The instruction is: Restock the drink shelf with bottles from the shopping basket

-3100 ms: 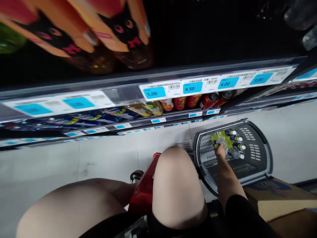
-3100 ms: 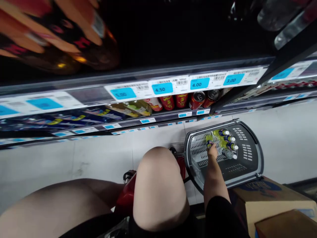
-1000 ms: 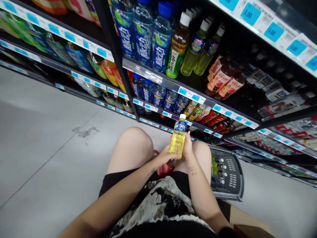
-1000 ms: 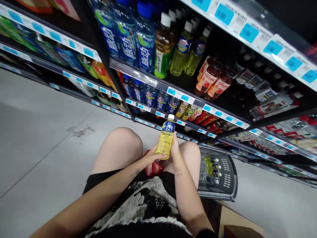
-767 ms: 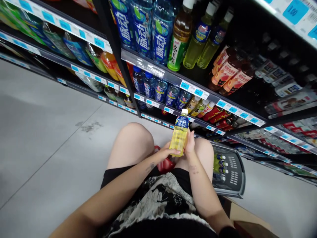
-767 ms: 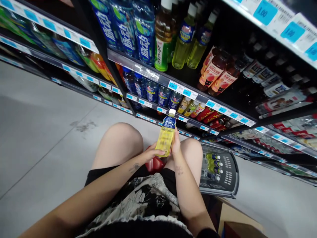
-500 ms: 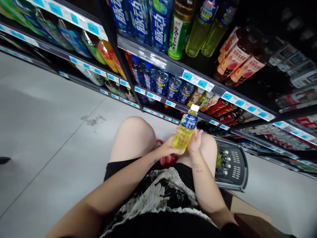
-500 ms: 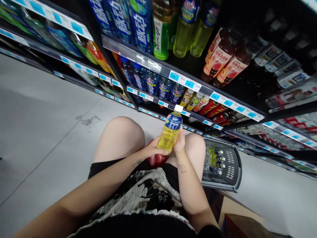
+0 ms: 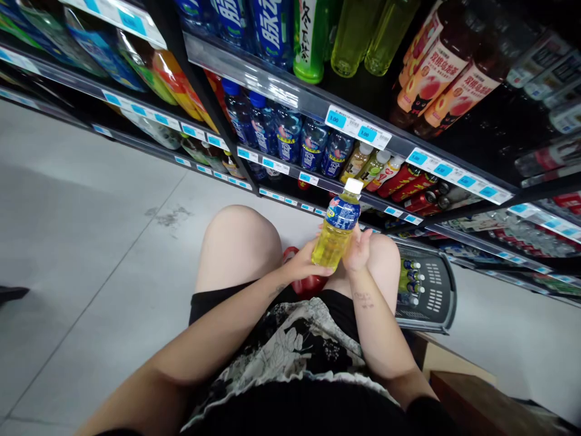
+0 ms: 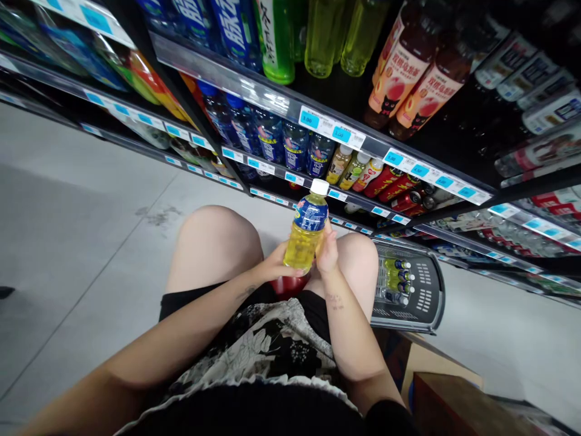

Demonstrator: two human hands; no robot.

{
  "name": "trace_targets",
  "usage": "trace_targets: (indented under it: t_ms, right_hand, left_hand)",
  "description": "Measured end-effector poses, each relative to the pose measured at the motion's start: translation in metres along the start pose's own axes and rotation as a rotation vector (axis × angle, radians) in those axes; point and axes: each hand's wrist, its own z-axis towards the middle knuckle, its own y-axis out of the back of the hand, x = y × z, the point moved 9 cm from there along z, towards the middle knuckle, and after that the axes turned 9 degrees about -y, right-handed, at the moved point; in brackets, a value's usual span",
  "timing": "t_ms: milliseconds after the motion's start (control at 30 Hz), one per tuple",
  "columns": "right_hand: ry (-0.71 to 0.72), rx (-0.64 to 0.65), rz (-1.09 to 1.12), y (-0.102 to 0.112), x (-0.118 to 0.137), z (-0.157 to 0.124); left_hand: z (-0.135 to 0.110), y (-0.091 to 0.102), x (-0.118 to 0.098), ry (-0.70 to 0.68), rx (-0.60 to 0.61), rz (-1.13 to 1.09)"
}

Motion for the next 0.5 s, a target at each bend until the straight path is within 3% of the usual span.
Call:
trace_targets:
  t_ms: [500]
  right_hand:
    - [0.051, 0.056, -0.087, 0.0, 0.003, 0.0011]
  left_hand:
    - [-0.0025, -0.0022, 0.0007, 0.018, 0.003, 0.02]
